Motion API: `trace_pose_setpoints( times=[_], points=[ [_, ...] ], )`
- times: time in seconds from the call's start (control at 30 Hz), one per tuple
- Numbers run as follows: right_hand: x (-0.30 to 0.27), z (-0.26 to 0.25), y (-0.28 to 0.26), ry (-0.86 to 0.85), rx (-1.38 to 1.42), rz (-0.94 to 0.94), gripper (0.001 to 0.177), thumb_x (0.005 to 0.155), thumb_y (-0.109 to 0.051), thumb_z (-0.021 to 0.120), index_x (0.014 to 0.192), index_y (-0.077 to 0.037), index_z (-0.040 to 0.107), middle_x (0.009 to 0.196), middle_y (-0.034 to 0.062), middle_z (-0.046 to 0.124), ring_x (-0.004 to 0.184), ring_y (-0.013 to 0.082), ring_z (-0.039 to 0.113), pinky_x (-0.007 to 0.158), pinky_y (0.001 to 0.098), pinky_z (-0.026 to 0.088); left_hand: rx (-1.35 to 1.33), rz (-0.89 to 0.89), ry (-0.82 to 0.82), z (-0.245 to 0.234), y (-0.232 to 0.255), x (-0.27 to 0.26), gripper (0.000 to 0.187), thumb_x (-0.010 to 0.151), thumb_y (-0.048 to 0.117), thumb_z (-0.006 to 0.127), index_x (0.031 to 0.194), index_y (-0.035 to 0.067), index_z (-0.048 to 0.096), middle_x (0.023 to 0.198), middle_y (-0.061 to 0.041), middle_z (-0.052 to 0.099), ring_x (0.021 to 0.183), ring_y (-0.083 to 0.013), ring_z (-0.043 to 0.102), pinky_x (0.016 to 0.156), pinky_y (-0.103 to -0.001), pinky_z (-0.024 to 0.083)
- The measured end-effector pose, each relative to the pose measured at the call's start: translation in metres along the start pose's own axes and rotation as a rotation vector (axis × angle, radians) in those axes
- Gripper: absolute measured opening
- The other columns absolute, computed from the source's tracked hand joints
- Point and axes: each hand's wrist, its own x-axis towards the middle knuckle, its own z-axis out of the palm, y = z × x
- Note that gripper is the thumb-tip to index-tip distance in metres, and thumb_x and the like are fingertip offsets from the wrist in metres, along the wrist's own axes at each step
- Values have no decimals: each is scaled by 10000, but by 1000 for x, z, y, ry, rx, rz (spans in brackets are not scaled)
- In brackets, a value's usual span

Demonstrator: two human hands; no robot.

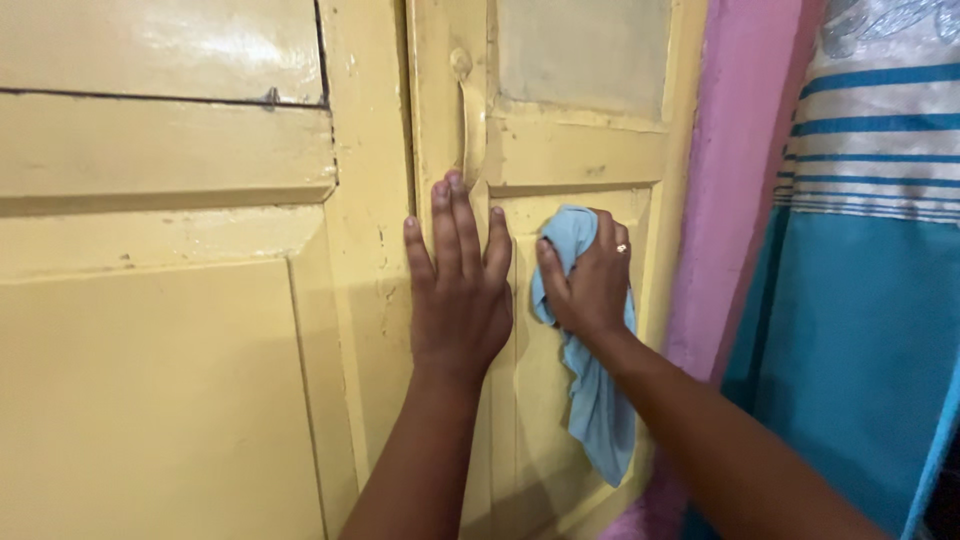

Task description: The person wipes the exterior of a yellow wooden cabinet with a light blue cloth. They clean the door panels, the latch, and the edges, then open the door to wipe the inner frame and edge before closing it.

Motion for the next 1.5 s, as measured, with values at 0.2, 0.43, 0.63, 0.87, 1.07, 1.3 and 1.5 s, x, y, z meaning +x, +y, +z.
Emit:
trace_pose_setpoints(
  times=[0.2, 0.43, 0.63, 0.87, 1.07, 1.3, 1.5],
  points=[
    [20, -11, 37, -67, -304, 192, 539, 1020, -405, 654, 1165, 106, 564, 1223, 260, 560, 1165, 456, 517, 1017, 554, 403, 71, -1, -20, -1, 0, 1, 536, 925, 226, 512, 1443, 110, 587, 1642, -276, 331, 1551, -382, 263, 1237, -583, 219],
    [8, -15, -10, 56, -230, -79, 508, 926, -293, 698, 1229, 101, 591, 1171, 254, 595, 1135, 456, 551, 1011, 545, 418, 26, -6, -31, 1, 1, 1, 531, 934, 252, 501, 1434, 95, 588, 1630, -289, 338, 1543, -390, 266, 1222, -591, 220],
    [3, -23, -35, -29, 16, -327, 428, 894, -194, 718, 1207, 71, 596, 1191, 230, 634, 1095, 422, 609, 974, 479, 477, 8, -18, 11, 5, 2, 1, 481, 1011, 283, 493, 1442, 92, 586, 1646, -293, 338, 1561, -390, 270, 1244, -589, 206],
    [22, -37, 19, -14, -257, -222, 394, 885, -252, 743, 1131, 40, 646, 1074, 200, 653, 1063, 411, 622, 997, 512, 445, 60, -2, -32, -1, 2, 2, 548, 926, 246, 498, 1451, 104, 567, 1627, -286, 349, 1538, -388, 285, 1227, -585, 215],
    [4, -15, -8, -10, -131, -214, 432, 907, -212, 733, 1196, 87, 616, 1153, 234, 636, 1088, 422, 601, 1014, 493, 438, 61, -2, -10, 0, 2, 1, 535, 949, 243, 492, 1458, 98, 566, 1631, -290, 346, 1542, -393, 284, 1236, -586, 215],
    [21, -39, -12, -94, -172, -443, 392, 743, -139, 739, 1117, -35, 687, 1186, 162, 674, 1135, 355, 621, 1015, 509, 419, 20, -8, -16, 0, 2, 2, 540, 939, 250, 492, 1450, 96, 568, 1625, -291, 351, 1539, -394, 288, 1231, -589, 214],
    [7, -27, -20, -47, -176, -226, 520, 798, -163, 744, 1234, 80, 601, 1205, 221, 621, 1160, 397, 580, 1072, 509, 412, 56, -9, -18, 1, 2, 2, 531, 940, 243, 494, 1447, 107, 572, 1627, -287, 356, 1541, -386, 291, 1232, -583, 213]
  ],
)
